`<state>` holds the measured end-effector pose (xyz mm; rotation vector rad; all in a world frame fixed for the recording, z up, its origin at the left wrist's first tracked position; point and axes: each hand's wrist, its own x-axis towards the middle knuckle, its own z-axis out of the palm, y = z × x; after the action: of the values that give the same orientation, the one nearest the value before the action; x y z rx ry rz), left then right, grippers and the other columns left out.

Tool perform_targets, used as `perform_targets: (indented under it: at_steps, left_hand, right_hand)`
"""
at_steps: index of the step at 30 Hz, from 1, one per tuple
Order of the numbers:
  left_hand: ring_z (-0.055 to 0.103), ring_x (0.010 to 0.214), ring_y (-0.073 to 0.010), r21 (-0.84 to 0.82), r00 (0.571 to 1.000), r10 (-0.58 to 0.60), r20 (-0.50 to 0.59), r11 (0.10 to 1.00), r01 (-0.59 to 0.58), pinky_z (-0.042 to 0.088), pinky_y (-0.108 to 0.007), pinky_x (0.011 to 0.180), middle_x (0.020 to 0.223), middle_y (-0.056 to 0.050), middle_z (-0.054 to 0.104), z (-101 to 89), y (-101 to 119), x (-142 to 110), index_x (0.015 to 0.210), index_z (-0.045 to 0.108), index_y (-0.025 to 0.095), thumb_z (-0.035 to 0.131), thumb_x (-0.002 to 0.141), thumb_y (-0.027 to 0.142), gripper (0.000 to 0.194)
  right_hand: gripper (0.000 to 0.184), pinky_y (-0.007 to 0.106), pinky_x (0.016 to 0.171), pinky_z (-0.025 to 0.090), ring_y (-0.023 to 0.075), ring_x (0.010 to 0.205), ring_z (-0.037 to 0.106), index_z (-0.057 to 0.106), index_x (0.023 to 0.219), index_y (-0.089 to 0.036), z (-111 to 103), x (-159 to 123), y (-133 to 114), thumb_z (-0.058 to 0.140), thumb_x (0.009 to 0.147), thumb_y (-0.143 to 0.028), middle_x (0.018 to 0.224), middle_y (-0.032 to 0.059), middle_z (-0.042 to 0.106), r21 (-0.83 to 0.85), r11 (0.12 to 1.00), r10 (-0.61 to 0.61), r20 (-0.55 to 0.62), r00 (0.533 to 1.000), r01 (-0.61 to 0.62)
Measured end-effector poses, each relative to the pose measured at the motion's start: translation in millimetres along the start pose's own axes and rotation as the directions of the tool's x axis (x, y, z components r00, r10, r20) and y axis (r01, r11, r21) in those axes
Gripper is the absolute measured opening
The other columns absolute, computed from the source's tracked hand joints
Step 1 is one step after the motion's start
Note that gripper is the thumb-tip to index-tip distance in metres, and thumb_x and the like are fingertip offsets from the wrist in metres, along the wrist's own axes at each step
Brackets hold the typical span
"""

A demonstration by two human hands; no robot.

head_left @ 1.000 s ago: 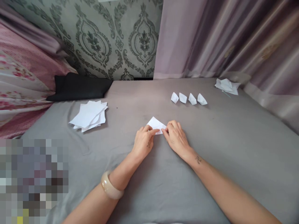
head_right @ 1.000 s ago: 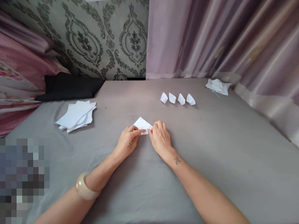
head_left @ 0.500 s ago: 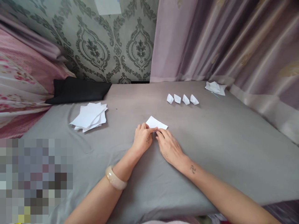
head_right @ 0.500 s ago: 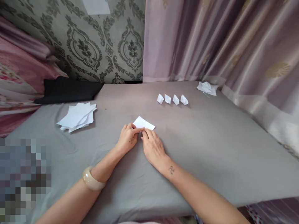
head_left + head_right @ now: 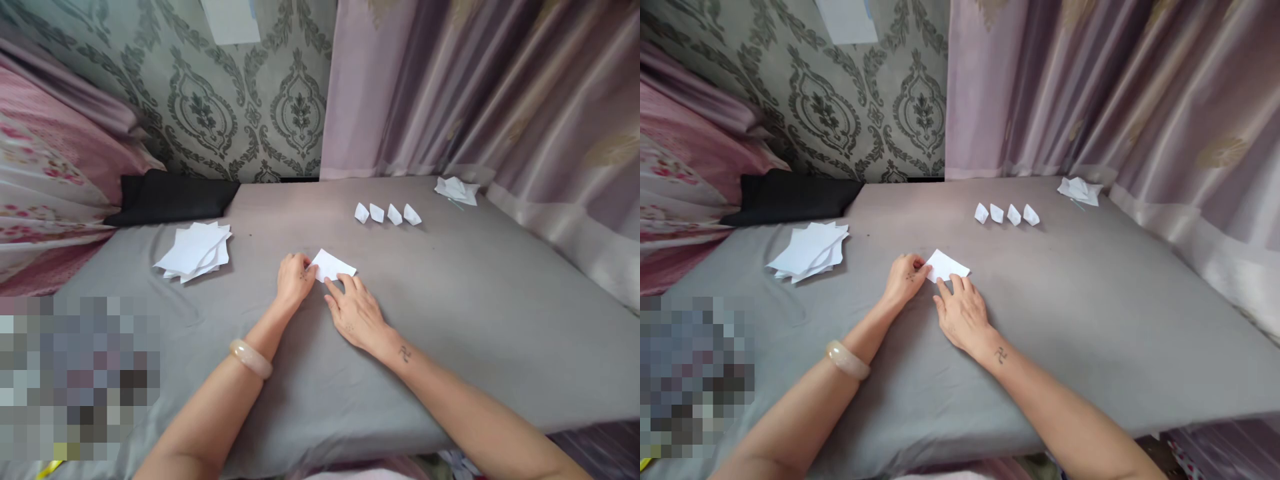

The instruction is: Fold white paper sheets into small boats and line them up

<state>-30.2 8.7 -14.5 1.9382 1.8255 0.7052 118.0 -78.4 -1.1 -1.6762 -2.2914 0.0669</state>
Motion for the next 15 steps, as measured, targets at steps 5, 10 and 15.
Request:
perform_targets:
  at_steps: [5, 10, 15]
  left_hand:
    - [0.061, 0.078, -0.0195, 0.001, 0.988, -0.116, 0.100, 0.993, 0.116, 0.044, -0.029, 0.071, 0.080, -0.007, 0.067, -11.5, 15, 3, 0.082, 0.066, 0.017, 0.052, 0.081, 0.023, 0.015]
    - [0.062, 0.077, -0.0215, 0.007, 0.975, -0.176, 0.136, 0.984, 0.177, 0.043, -0.029, 0.068, 0.073, -0.008, 0.067, -20.7, 15, -1, 0.076, 0.064, 0.016, 0.054, 0.077, 0.022, 0.012]
    - [0.061, 0.069, -0.0166, -0.118, 0.972, -0.203, 0.121, 0.969, 0.217, 0.043, -0.025, 0.064, 0.073, -0.003, 0.066, -20.3, 13, -20, 0.108, 0.054, 0.014, 0.055, 0.075, 0.017, 0.032]
  right_hand:
    - [0.041, 0.042, 0.093, 0.047, 0.0282, 0.116, 0.046, 0.053, 0.131, -0.018, 1, 2, 4, 0.036, 0.096, -0.031, 0.130, 0.0150, 0.051, 0.034, 0.999, -0.008, -0.005, 1.000, 0.008]
    - [0.037, 0.041, 0.093, 0.048, 0.0269, 0.116, 0.047, 0.057, 0.127, -0.019, -2, 5, 11, 0.040, 0.094, -0.026, 0.129, 0.0138, 0.052, 0.087, 0.996, -0.034, -0.013, 0.999, 0.035]
    - [0.034, 0.039, 0.097, 0.045, 0.0248, 0.118, 0.045, 0.058, 0.123, -0.017, -2, 11, 19, 0.039, 0.095, -0.022, 0.128, 0.0133, 0.053, 0.142, 0.985, -0.101, -0.002, 0.995, 0.101]
